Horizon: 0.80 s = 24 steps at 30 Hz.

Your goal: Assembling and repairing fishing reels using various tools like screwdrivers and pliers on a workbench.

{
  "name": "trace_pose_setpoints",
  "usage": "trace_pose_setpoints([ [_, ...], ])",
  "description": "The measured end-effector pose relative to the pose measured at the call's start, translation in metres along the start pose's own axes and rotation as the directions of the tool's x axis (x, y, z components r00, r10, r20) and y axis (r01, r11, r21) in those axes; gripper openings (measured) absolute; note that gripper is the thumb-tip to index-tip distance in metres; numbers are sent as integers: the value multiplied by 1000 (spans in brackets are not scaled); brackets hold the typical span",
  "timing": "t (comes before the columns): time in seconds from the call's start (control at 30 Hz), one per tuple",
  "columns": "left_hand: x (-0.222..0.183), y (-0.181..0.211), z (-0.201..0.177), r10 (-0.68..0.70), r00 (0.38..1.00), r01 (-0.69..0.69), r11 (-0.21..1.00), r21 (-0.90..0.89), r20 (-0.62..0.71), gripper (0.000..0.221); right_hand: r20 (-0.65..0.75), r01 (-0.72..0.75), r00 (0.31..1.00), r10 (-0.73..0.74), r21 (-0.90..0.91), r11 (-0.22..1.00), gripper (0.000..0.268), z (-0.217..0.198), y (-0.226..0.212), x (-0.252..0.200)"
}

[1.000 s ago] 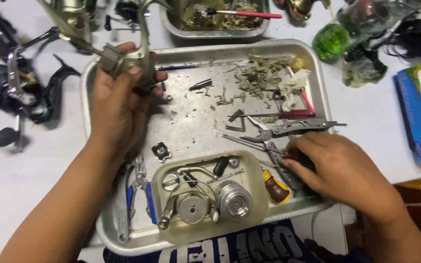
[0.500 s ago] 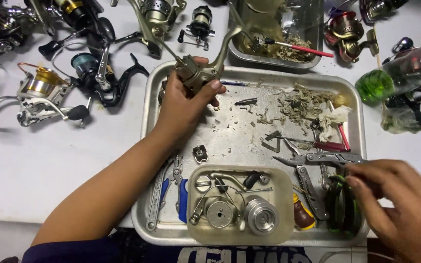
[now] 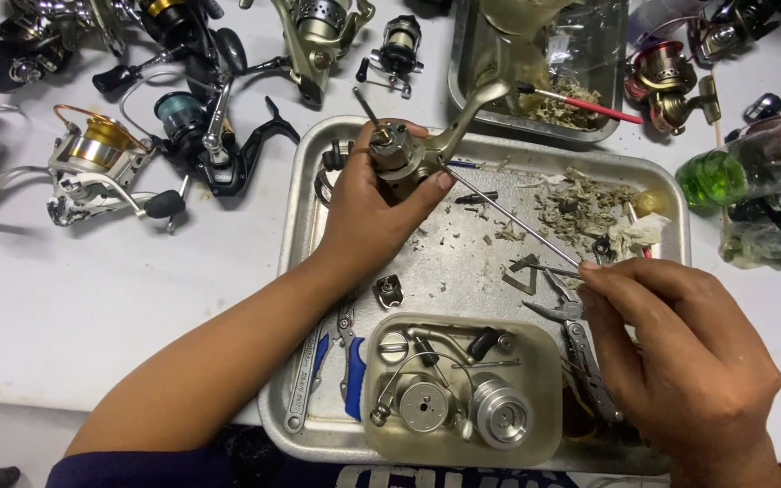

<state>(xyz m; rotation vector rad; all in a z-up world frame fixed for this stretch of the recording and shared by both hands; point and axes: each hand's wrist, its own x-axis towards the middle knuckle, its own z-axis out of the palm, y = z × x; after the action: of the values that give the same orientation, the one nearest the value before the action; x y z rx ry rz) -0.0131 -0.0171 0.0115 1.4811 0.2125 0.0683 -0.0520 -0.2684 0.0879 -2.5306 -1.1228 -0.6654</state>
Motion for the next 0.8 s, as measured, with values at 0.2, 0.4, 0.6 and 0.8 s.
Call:
trace_pose_setpoints([
  [0.2,2,-7,0,7,1000,-7,1000,17,0,64,10,-27,1000,27,-30,999,3,-5,-10,2],
  [0.4,1,-3,1,17,1000,-17,1000,-4,6,64,-10,-29,1000,28,-25,999,2,-5,-5,-3],
  [0.6,1,0,1,-35,999,36,996,-79,12,47,2,-42,999,43,-67,997,7,-5,36,-15],
  [0.8,6,-3,0,-13,997,10,999,-38,-74,45,214,-220,948,235,-93,971,18,17,71,-16],
])
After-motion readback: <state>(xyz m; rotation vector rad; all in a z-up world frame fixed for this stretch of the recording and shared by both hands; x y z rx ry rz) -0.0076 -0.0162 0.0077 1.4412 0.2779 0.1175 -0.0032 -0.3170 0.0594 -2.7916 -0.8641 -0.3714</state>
